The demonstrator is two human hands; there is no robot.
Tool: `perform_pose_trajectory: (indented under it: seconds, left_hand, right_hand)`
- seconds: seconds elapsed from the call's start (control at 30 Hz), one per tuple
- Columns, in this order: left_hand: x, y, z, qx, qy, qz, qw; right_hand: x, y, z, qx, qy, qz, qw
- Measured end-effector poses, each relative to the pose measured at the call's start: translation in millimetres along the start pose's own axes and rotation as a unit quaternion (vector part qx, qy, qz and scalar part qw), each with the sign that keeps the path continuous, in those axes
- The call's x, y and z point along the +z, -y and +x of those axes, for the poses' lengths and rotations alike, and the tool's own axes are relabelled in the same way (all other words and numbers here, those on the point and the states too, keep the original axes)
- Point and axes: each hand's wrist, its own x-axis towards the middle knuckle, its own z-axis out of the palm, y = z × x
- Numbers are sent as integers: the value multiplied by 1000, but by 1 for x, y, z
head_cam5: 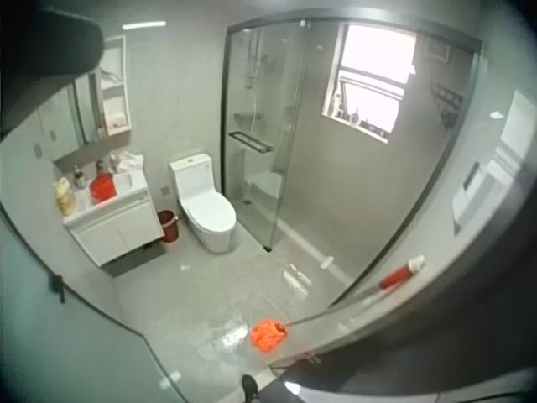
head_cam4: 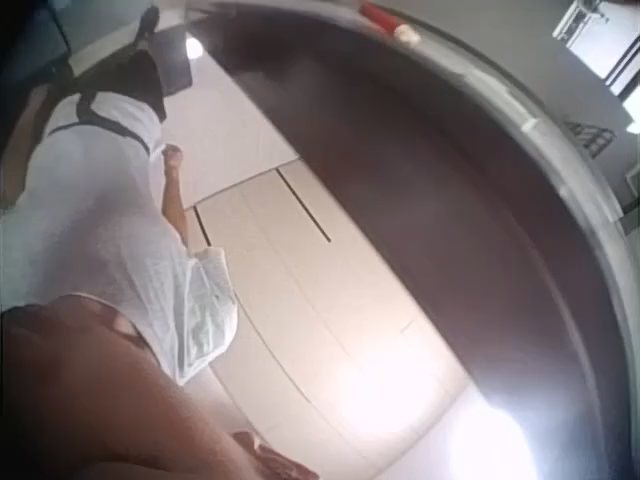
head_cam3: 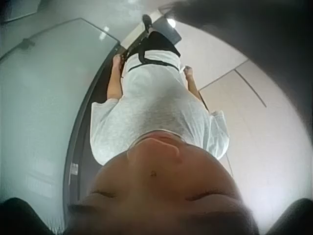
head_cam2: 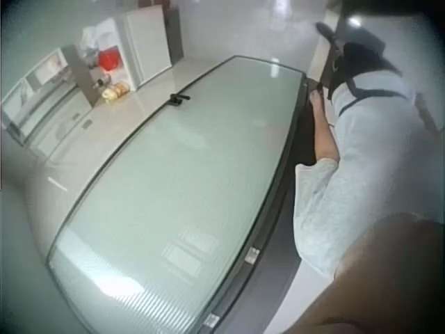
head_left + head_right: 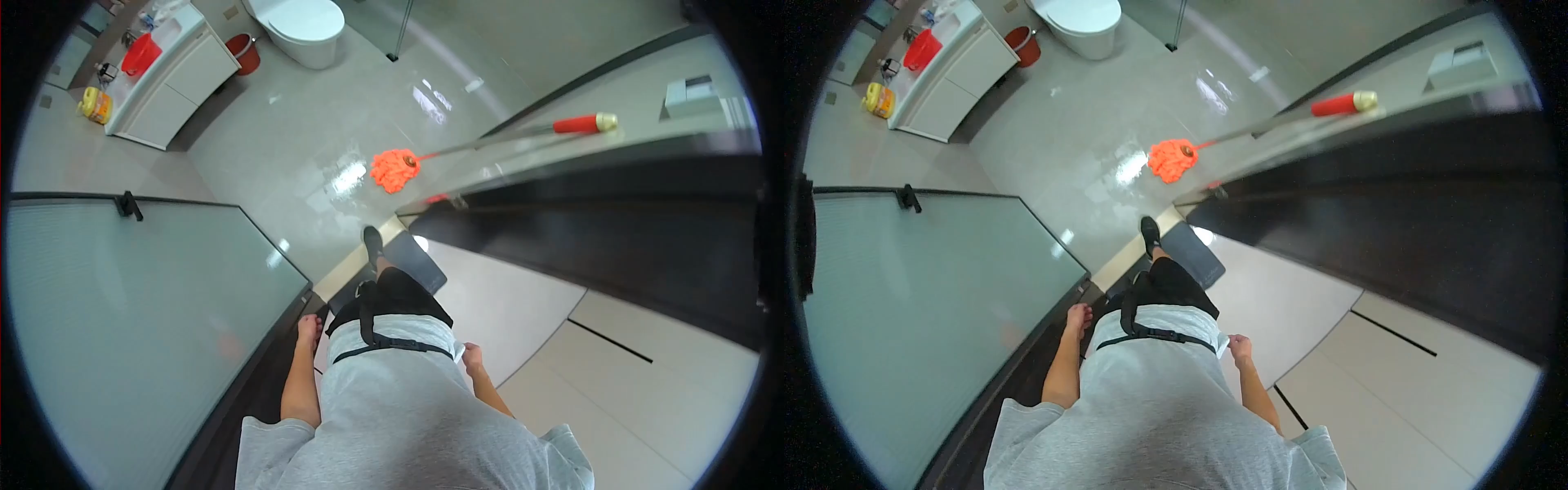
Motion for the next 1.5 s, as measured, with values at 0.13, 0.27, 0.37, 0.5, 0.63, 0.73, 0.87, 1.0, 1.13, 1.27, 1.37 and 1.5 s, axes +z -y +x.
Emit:
perform_pose_trajectory:
  seconds: [0.13,0.27,0.37,0.5,0.63,0.73,0.87,1.0,1.13,1.27,1.37,1.5]
  left_hand:
    - [-1,-38,-6,-81,-24,-25,996]
    - [36,-122,15,13,-45,-61,997]
    - [40,-158,50,85,-26,-32,996]
    - [13,-191,106,124,-41,23,991]
    - [17,-272,82,16,-38,38,998]
    - [-2,-311,96,-3,-29,25,999]
    - [-32,-373,132,-21,7,8,1000]
    - [-57,-464,168,1,32,2,999]
    - [-67,-539,185,18,31,-11,999]
    - [-67,-616,206,49,36,35,998]
    - [-38,-676,206,41,51,58,996]
    - [-22,-730,217,17,51,107,993]
  right_hand:
    - [4,73,39,-73,17,87,993]
    - [-9,164,58,-120,20,96,988]
    - [-6,187,66,-102,17,145,984]
    - [8,232,62,-77,20,162,984]
    - [28,255,63,5,-44,62,997]
    - [54,289,56,49,-47,126,990]
    - [83,365,35,19,-51,36,998]
    - [110,417,45,-15,-75,-114,991]
    - [127,479,51,-41,-107,-69,991]
    - [142,549,66,-27,-109,3,994]
    - [171,511,130,6,-128,49,991]
    - [159,628,145,52,-42,138,988]
